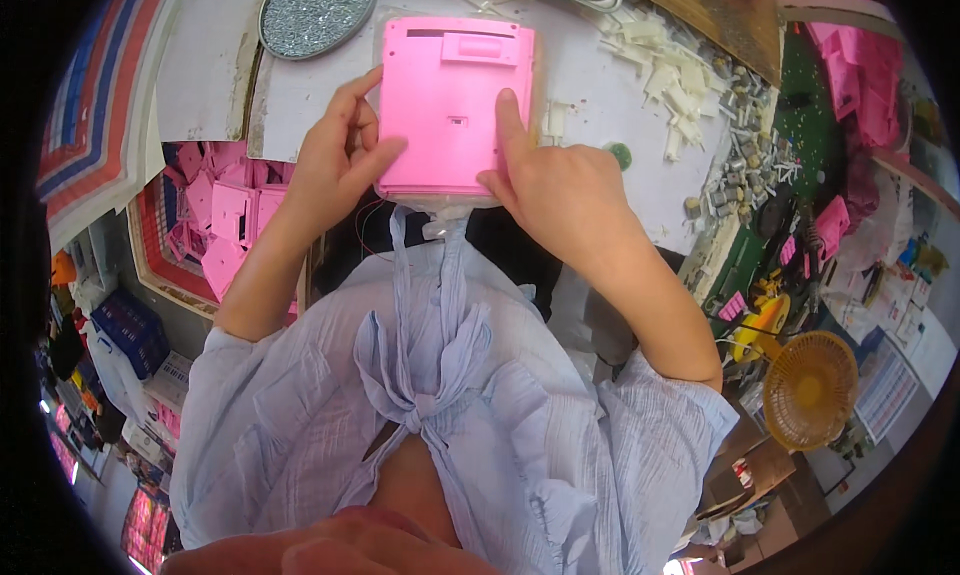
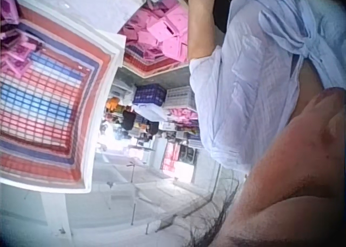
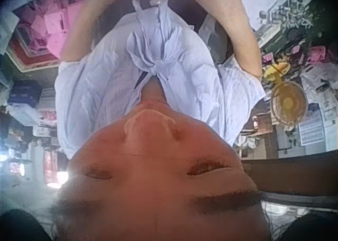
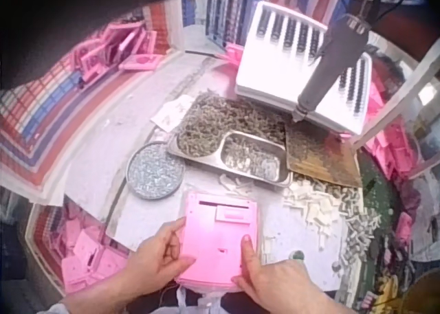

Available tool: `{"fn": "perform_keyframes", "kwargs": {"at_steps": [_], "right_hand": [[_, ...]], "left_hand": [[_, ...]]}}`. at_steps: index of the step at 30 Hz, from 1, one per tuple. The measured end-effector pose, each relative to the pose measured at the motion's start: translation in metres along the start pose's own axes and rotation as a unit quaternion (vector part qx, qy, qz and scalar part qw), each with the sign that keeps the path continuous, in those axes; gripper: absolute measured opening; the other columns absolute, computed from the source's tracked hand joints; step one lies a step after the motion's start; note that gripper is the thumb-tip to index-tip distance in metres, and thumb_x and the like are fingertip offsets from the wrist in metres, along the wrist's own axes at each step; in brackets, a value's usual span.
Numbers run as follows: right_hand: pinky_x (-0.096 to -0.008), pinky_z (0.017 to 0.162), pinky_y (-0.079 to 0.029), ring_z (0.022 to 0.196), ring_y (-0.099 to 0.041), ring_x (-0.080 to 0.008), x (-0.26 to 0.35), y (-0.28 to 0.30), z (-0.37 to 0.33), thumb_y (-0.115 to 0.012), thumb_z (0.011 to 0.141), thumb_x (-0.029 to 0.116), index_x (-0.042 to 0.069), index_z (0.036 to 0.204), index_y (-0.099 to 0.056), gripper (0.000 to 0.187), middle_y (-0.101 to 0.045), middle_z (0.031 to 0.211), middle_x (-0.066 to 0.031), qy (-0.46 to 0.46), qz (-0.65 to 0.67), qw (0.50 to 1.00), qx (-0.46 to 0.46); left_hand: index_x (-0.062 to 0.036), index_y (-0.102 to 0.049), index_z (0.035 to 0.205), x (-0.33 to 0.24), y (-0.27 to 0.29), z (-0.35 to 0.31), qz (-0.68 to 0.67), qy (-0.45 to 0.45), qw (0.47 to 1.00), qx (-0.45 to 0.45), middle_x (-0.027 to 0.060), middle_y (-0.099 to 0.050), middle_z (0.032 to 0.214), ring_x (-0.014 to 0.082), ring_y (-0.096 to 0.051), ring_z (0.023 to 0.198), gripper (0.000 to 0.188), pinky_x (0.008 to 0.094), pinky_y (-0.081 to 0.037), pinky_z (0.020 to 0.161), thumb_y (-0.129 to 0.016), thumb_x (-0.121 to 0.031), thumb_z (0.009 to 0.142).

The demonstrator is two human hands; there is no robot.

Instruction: Assembling the internal components of a pink electronic toy, including soldering wires and securing the housing with an electric screwdriver.

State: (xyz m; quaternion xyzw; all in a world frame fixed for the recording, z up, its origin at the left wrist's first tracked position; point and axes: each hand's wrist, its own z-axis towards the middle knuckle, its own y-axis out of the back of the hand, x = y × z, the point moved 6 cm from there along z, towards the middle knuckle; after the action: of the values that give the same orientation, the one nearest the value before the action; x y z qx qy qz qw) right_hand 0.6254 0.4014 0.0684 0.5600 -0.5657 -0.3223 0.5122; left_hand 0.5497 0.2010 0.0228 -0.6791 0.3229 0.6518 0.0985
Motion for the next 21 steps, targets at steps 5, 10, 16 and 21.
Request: {"fn": "perform_keyframes", "kwargs": {"at_steps": [5, 10, 16, 21], "right_hand": [[-0.0431, 0.061, -0.054, 0.075, -0.071, -0.0311, 0.006, 0.019, 0.017, -0.073, 0.086, 0.028, 0.003, 0.137, -0.055, 0.06, -0.07, 0.081, -0.0132, 0.018, 0.002, 1.0, -0.003], [-0.0453, 0.093, -0.051, 0.119, -0.058, -0.035, 0.039, 0.005, 0.05, -0.077, 0.076, 0.02, 0.007, 0.129, -0.062, 0.057, -0.063, 0.125, -0.0151, 0.23, 0.104, 0.946, -0.203], [-0.0455, 0.108, -0.044, 0.13, -0.049, -0.0377, 0.056, -0.013, 0.058, -0.075, 0.079, 0.023, 0.002, 0.133, -0.06, 0.06, -0.056, 0.138, -0.015, 0.253, 0.056, 0.947, -0.192], [-0.0441, 0.109, -0.044, 0.129, -0.05, -0.0374, 0.056, -0.005, 0.053, -0.076, 0.079, 0.021, 0.003, 0.131, -0.061, 0.058, -0.057, 0.138, -0.0138, 0.25, 0.069, 0.946, -0.192]], "left_hand": [[-0.0024, -0.037, 0.157, -0.002, 0.0, -0.025, 0.095, -0.097, 0.99, 0.028, 0.0051, -0.047, 0.095, 0.0151, -0.045, 0.076, 0.091, 0.0267, -0.041, 0.067, -0.083, -0.009, 0.079], [-0.0034, -0.044, 0.154, 0.015, 0.0, -0.033, 0.11, -0.155, 0.982, 0.01, 0.0077, -0.05, 0.1, 0.0179, -0.049, 0.08, 0.089, 0.0281, -0.044, 0.069, -0.086, -0.013, 0.076], [-0.0038, -0.066, 0.133, 0.007, 0.035, -0.013, 0.072, -0.062, 0.979, 0.18, 0.005, -0.06, 0.092, 0.0159, -0.057, 0.08, 0.054, 0.0282, -0.046, 0.07, -0.079, -0.007, 0.081], [-0.0052, -0.075, 0.098, 0.013, 0.115, 0.062, 0.374, -0.183, 0.889, -0.191, 0.007, -0.065, 0.083, 0.0225, -0.062, 0.078, 0.013, 0.0363, -0.049, 0.072, -0.073, -0.015, 0.089]]}}
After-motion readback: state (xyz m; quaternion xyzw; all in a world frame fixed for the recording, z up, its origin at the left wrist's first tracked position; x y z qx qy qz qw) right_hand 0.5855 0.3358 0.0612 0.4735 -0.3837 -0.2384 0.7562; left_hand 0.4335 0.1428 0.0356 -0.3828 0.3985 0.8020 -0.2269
